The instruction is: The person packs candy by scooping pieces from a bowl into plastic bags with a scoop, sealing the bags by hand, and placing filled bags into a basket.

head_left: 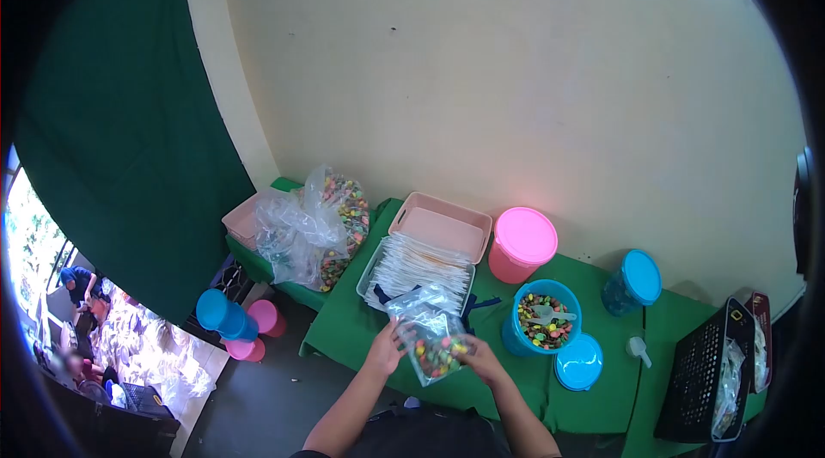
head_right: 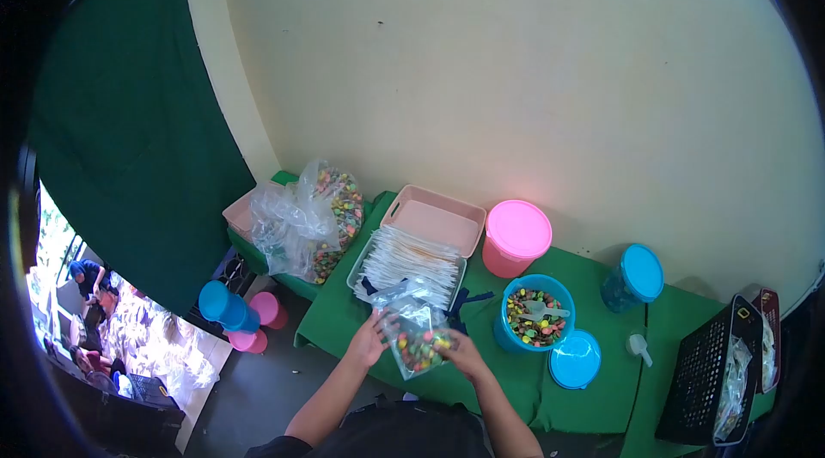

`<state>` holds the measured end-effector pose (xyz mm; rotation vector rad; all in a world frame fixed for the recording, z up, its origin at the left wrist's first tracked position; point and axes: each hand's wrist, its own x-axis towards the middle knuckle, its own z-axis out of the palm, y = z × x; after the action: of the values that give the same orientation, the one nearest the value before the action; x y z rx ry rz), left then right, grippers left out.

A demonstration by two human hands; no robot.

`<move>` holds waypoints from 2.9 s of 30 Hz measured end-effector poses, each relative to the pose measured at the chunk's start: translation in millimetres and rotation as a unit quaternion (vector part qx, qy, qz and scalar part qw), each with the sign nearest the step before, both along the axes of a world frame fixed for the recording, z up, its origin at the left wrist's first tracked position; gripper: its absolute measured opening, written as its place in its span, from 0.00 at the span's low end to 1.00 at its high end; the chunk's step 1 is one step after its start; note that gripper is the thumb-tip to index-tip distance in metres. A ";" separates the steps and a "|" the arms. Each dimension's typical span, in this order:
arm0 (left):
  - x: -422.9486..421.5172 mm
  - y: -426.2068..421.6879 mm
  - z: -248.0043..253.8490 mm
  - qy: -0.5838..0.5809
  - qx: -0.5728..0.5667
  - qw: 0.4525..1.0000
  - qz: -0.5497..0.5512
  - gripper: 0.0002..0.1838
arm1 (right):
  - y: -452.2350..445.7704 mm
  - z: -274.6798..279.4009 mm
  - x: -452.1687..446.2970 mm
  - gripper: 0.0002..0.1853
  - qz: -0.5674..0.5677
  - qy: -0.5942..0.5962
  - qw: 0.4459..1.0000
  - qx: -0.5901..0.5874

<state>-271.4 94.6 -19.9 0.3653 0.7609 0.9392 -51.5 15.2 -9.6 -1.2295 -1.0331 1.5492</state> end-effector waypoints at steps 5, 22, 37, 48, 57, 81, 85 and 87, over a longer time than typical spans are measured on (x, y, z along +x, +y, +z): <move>-10.3 -20.6 11.2 0.017 -0.027 0.995 -0.091 0.32 | 0.1 14.5 -6.5 0.17 -0.004 0.066 0.996 -0.059; -8.6 -41.6 -18.2 0.043 0.039 0.993 -0.102 0.19 | -9.4 -2.6 -22.1 0.27 0.037 -0.025 0.996 -0.072; 16.3 -63.4 -33.7 0.055 0.034 0.990 -0.124 0.16 | -24.4 -19.3 8.5 0.24 0.077 -0.033 0.992 -0.091; 97.7 -99.4 -28.3 0.081 -0.068 0.991 -0.083 0.17 | -53.5 -44.9 84.3 0.21 0.158 -0.073 0.975 -0.136; 141.9 -137.6 -46.8 -0.046 -0.098 0.988 -0.113 0.27 | -102.4 -37.6 126.2 0.21 0.051 -0.056 0.982 -0.171; 225.8 -217.9 -36.6 0.025 -0.044 0.994 -0.098 0.23 | -173.9 -27.8 215.9 0.24 0.161 -0.036 0.973 -0.162; 266.4 -214.4 -16.3 0.035 -0.011 0.984 -0.176 0.25 | -194.0 -23.2 251.7 0.24 0.121 0.109 0.979 -0.123; 298.4 -212.8 1.6 0.047 0.041 0.977 -0.206 0.26 | -207.6 -16.5 276.5 0.24 0.080 0.121 0.983 -0.112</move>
<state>27.0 -118.1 -18.4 0.6187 0.6987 0.5655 225.1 -192.4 -26.1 -1.0928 -0.8325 1.9306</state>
